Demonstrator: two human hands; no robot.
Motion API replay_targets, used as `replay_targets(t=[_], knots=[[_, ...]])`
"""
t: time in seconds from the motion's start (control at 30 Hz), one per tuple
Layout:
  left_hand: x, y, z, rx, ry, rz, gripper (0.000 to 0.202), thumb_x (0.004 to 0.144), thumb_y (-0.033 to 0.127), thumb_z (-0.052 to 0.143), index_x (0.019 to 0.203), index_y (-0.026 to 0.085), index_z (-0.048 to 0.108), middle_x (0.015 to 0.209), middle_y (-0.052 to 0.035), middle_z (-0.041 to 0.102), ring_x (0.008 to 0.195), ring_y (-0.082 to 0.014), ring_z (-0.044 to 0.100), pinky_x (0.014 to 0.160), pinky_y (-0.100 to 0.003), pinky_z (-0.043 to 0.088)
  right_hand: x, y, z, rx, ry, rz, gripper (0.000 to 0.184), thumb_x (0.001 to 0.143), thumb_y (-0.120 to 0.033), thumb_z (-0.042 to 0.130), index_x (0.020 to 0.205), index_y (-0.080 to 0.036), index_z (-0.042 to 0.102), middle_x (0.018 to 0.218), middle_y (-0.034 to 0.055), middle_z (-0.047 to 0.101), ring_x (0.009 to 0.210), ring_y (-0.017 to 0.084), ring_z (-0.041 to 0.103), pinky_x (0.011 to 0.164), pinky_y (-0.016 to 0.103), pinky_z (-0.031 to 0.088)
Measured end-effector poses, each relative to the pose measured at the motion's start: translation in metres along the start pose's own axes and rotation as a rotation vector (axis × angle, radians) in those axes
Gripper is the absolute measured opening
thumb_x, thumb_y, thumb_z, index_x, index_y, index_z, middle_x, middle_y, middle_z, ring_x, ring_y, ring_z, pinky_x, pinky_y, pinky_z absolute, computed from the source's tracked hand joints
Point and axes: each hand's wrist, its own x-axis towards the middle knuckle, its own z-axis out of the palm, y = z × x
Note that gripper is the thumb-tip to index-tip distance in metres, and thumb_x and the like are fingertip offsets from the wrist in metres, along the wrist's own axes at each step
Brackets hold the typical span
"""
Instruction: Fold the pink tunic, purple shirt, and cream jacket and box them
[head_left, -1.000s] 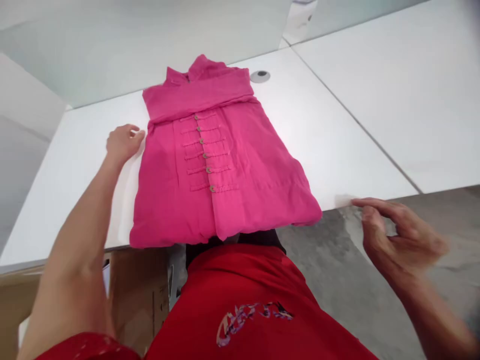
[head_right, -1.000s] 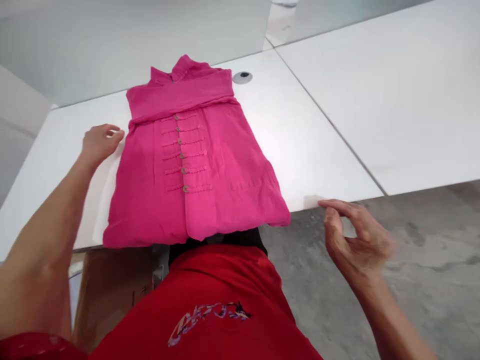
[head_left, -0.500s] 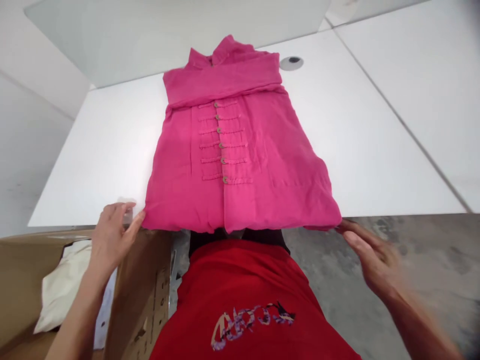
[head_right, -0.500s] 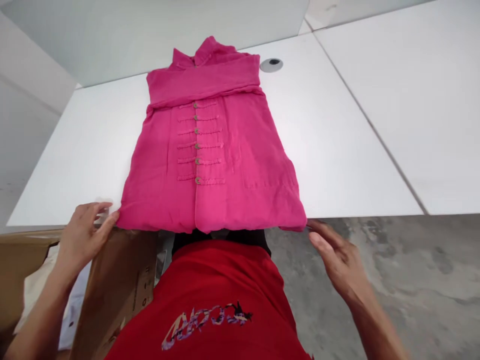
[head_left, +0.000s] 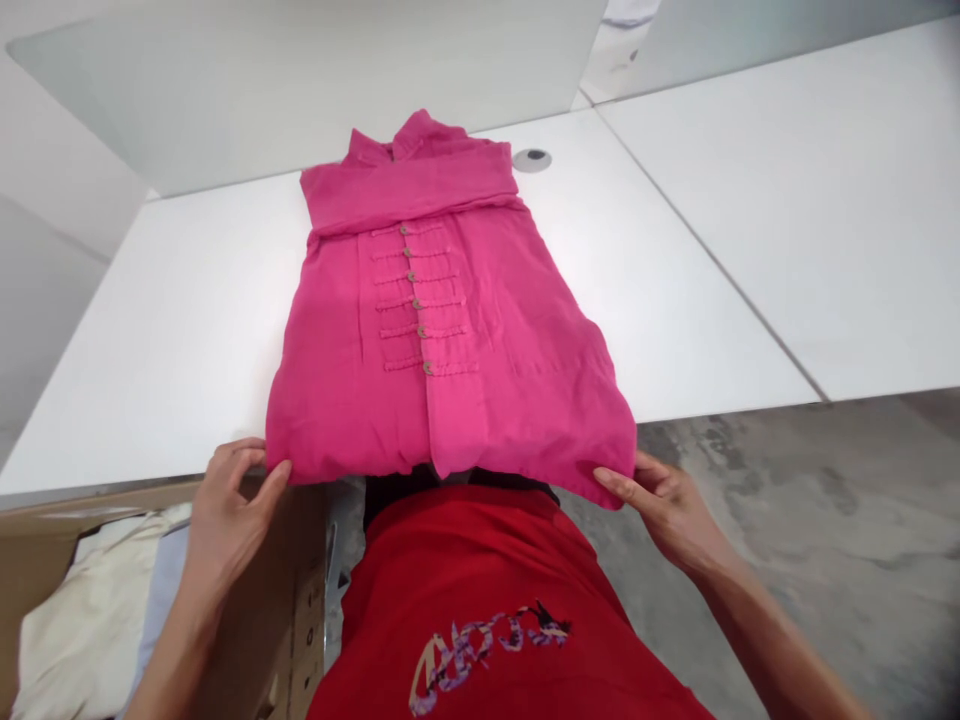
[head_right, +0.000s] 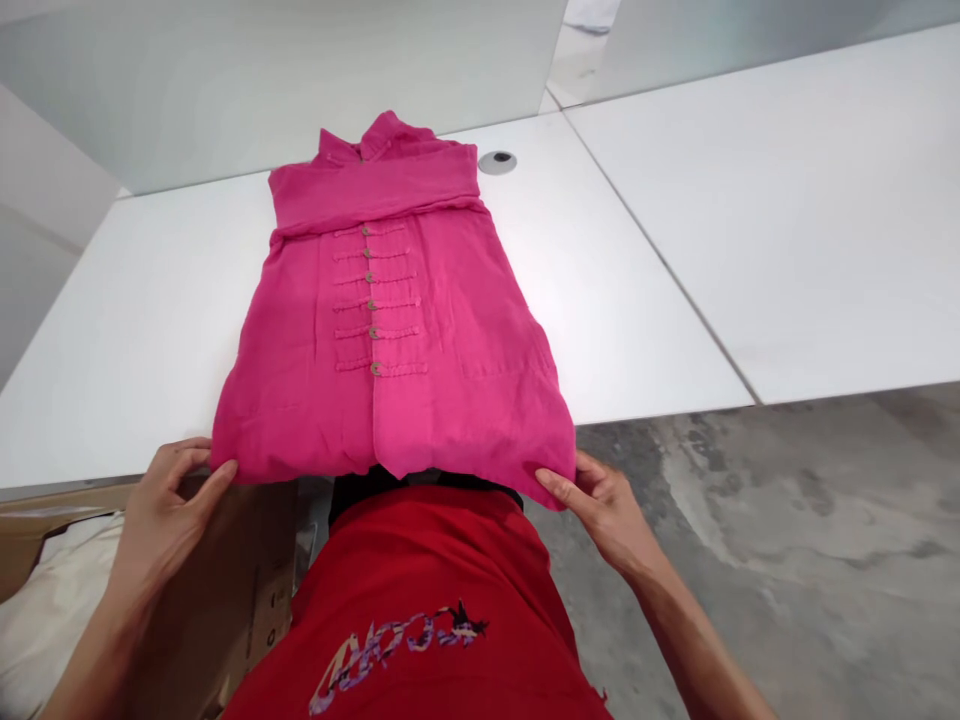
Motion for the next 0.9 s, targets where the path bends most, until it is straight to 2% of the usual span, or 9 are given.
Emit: replay_targets(t=[0.1,0.2,0.3,0.4,0.5,0.6,0.73,0.9], knots=[[-0.010,0.006,0.000,-0.092,-0.098,-0.094,0.033,0.086,0.060,0.063,0.087,0.027,0.064,0.101,-0.0025,0.074,0.095,-0.0258,0.071,0.090,-0.041,0.059,-0.004,-0.002,0.002,0.062,-0.027,0.004,0.044,0.069,-0.061,0.091,0.096,-0.028,0.083,0.099,0.0074,0.080,0.097,0.029,0.075,0.087,0.040,0.063],[-0.022,0.008,0.005,-0.232,-0.159,-0.201,0.034,0.086,0.061,0.064,0.094,0.028,0.065,0.088,0.0001,0.075,0.083,-0.0234,0.072,0.077,-0.035,0.061,-0.006,-0.006,0.004,0.104,-0.051,0.015,0.043,0.070,-0.059,0.091,0.099,-0.028,0.081,0.097,0.0069,0.079,0.094,0.027,0.075,0.085,0.039,0.063],[-0.032,0.005,0.013,-0.321,-0.154,-0.232,0.035,0.083,0.059,0.068,0.100,0.028,0.064,0.096,-0.0012,0.078,0.092,-0.0254,0.077,0.082,-0.036,0.064,-0.008,-0.013,0.005,0.057,-0.065,0.008,0.042,0.072,-0.061,0.087,0.094,-0.026,0.078,0.091,0.0066,0.078,0.083,0.025,0.073,0.075,0.036,0.062],[-0.037,0.001,0.019,-0.309,-0.136,-0.220,0.042,0.082,0.058,0.069,0.111,0.028,0.064,0.108,-0.0035,0.080,0.100,-0.0279,0.078,0.088,-0.039,0.065,-0.011,-0.023,0.010,-0.105,-0.072,-0.085,0.040,0.080,-0.063,0.078,0.087,-0.023,0.074,0.083,0.0057,0.075,0.073,0.023,0.068,0.065,0.033,0.057],[-0.039,-0.001,0.022,-0.250,-0.104,-0.199,0.043,0.083,0.059,0.067,0.114,0.029,0.063,0.107,-0.0035,0.080,0.099,-0.0290,0.079,0.087,-0.040,0.066,-0.014,-0.032,0.019,-0.304,-0.036,-0.227,0.039,0.087,-0.060,0.067,0.078,-0.022,0.067,0.073,0.0034,0.067,0.064,0.020,0.060,0.059,0.030,0.050],[-0.038,-0.001,0.023,-0.218,-0.070,-0.179,0.043,0.084,0.061,0.066,0.113,0.030,0.064,0.105,-0.0037,0.080,0.098,-0.0303,0.079,0.084,-0.041,0.066,-0.017,-0.036,0.027,-0.407,-0.007,-0.270,0.038,0.090,-0.057,0.060,0.077,-0.022,0.062,0.065,0.0012,0.060,0.054,0.016,0.051,0.052,0.028,0.042],[-0.040,0.000,0.024,-0.203,-0.030,-0.176,0.044,0.081,0.062,0.067,0.112,0.030,0.063,0.104,-0.0050,0.078,0.097,-0.0323,0.077,0.084,-0.044,0.066,-0.018,-0.031,0.029,-0.412,-0.005,-0.268,0.039,0.093,-0.057,0.055,0.080,-0.021,0.062,0.065,0.0012,0.060,0.054,0.015,0.050,0.052,0.028,0.040],[-0.047,0.004,0.021,-0.140,0.047,-0.211,0.064,0.080,0.071,0.065,0.120,0.021,0.065,0.110,-0.0100,0.073,0.094,-0.0310,0.074,0.082,-0.044,0.064,-0.018,-0.021,0.015,-0.423,0.004,-0.311,0.043,0.097,-0.055,0.052,0.070,-0.021,0.055,0.062,0.0011,0.055,0.055,0.014,0.050,0.053,0.026,0.040]])
